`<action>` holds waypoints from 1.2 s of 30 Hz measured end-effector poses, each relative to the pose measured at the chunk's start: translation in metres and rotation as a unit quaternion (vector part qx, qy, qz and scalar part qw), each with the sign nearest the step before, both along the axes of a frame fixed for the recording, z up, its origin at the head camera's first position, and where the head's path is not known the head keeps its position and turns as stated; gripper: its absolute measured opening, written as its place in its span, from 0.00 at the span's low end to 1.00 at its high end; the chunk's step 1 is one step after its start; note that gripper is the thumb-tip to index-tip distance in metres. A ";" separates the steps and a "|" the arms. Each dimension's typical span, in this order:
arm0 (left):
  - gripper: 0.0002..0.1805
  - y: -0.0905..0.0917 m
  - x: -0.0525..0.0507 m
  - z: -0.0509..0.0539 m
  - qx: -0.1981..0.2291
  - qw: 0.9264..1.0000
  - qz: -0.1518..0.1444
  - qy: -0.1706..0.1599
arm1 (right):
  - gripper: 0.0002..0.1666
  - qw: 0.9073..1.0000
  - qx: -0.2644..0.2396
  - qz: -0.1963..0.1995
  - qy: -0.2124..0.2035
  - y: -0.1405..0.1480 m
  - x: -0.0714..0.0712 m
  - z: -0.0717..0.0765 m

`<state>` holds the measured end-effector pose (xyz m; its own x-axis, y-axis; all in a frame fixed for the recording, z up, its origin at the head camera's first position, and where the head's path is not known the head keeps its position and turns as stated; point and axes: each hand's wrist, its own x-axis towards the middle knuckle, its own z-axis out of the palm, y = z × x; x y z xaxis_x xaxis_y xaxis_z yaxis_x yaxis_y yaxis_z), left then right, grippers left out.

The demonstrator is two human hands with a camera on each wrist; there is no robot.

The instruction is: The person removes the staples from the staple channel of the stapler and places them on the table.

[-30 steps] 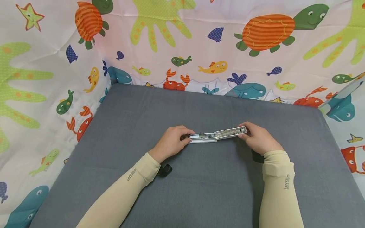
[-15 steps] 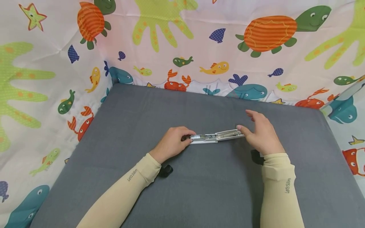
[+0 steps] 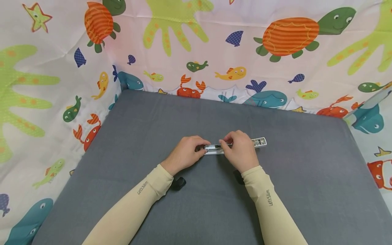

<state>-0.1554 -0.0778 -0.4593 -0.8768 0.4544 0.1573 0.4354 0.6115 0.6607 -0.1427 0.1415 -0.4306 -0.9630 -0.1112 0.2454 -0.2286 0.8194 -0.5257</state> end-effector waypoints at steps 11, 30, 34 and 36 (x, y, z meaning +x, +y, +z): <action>0.13 0.000 0.001 0.000 -0.005 1.000 0.000 0.000 | 0.12 1.000 0.020 0.002 0.002 -0.018 0.006 -0.014; 0.14 0.001 0.001 0.000 -0.011 1.000 -0.001 0.006 | 0.11 1.000 0.011 -0.014 0.007 -0.031 0.011 -0.014; 0.14 0.000 0.001 0.000 -0.015 1.000 0.001 0.005 | 0.11 1.000 0.014 -0.016 0.007 -0.032 0.012 -0.015; 0.14 0.000 0.001 0.000 -0.016 1.000 0.001 0.005 | 0.12 1.000 0.016 -0.017 0.006 -0.033 0.012 -0.015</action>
<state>-0.1542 -0.0776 -0.4589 -0.8760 0.4581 0.1512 0.4409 0.6332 0.6361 -0.1306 0.1089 -0.4452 -0.9633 -0.0862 0.2542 -0.2066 0.8429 -0.4968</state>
